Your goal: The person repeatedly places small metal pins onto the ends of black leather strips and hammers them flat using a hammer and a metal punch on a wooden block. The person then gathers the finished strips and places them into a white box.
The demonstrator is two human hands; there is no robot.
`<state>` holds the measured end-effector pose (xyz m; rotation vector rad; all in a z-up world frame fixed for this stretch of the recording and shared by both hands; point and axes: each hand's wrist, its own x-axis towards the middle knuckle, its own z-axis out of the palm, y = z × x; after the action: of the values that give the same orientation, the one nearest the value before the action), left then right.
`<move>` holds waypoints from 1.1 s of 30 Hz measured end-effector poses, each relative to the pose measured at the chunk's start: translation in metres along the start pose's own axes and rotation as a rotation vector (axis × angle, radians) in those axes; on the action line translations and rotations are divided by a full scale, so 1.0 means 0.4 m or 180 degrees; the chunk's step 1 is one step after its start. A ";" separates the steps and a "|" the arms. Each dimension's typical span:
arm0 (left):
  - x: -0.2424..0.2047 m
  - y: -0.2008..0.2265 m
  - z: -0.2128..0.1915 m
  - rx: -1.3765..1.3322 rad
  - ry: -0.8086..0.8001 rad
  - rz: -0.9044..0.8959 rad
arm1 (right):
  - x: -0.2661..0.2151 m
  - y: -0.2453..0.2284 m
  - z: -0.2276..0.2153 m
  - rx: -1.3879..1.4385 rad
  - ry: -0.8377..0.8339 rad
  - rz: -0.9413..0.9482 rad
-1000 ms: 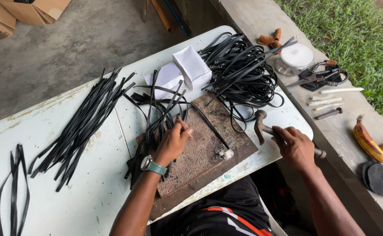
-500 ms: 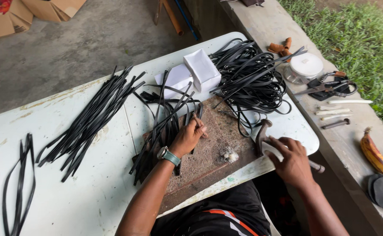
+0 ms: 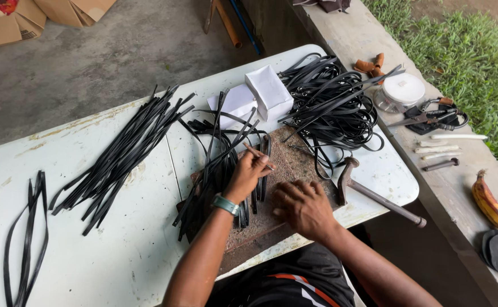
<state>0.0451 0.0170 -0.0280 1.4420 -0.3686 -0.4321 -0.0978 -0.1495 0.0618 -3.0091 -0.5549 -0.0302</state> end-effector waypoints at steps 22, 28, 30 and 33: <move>-0.061 0.066 0.012 0.0686 -0.0555 -0.0084 | -0.112 0.185 -0.067 0.1267 0.1006 0.0966; -0.056 0.100 0.073 0.1389 -0.0826 -0.0108 | -0.248 0.339 -0.011 0.0663 0.0252 0.1795; -0.056 0.103 0.092 0.1972 -0.0723 -0.0315 | -0.257 0.348 0.042 0.0496 0.0416 0.1792; -0.058 0.107 0.094 0.1754 -0.0749 -0.0108 | -0.262 0.364 0.084 0.0557 0.0695 0.1746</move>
<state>0.0092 -0.0007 0.0185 1.9392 -0.6915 -0.5570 -0.1437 -0.3194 0.0134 -2.8244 0.2765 -0.2544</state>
